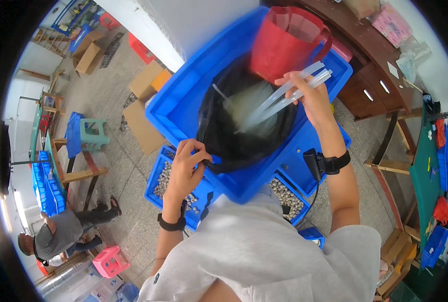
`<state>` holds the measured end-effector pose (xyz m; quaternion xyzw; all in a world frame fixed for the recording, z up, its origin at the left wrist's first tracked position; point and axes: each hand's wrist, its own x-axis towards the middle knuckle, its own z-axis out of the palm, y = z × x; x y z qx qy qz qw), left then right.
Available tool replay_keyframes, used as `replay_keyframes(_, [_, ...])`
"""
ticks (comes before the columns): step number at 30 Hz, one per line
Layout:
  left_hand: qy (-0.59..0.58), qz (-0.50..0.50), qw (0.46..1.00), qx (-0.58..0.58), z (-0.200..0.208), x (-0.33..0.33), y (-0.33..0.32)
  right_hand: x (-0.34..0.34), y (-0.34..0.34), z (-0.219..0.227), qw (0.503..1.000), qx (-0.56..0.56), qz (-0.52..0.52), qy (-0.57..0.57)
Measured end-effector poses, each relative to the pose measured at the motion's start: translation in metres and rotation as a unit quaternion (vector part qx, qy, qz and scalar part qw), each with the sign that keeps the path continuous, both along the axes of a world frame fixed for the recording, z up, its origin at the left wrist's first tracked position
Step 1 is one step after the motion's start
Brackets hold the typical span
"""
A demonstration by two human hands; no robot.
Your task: Assembling small white plastic components by snapping pieces together.
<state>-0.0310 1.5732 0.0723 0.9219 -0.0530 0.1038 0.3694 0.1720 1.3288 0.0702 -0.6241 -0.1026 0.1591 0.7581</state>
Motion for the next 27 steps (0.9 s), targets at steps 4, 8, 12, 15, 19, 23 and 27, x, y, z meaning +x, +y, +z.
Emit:
replay_keyframes(4, [0.004, 0.000, 1.000, -0.006, 0.001, -0.003, -0.002, -0.004, -0.001, 0.010, 0.998, 0.033, -0.032, 0.038])
replay_keyframes(8, [-0.002, 0.001, 1.000, 0.012, -0.002, -0.004, 0.000, -0.012, 0.005, 0.027, 0.989, -0.032, -0.062, -0.128])
replay_keyframes(12, [-0.007, 0.002, 1.000, 0.005, -0.005, -0.007, 0.000, -0.035, 0.032, 0.021, 0.921, -0.192, -0.019, -0.339])
replay_keyframes(15, [-0.006, -0.007, 1.000, 0.003, -0.002, -0.007, -0.005, -0.046, 0.046, -0.025, 0.770, -0.357, 0.157, -0.505])
replay_keyframes(19, [0.005, -0.014, 1.000, 0.024, -0.010, -0.014, -0.003, -0.059, 0.049, -0.073, 0.737, -0.439, 0.355, -0.372])
replay_keyframes(23, [0.014, -0.005, 1.000, 0.006, -0.017, -0.018, -0.003, -0.035, 0.036, -0.043, 0.771, -0.417, 0.307, -0.371])
replay_keyframes(27, [0.034, -0.011, 0.999, 0.007, -0.023, -0.020, -0.005, 0.012, 0.037, 0.011, 0.732, -0.400, -0.130, -0.536])
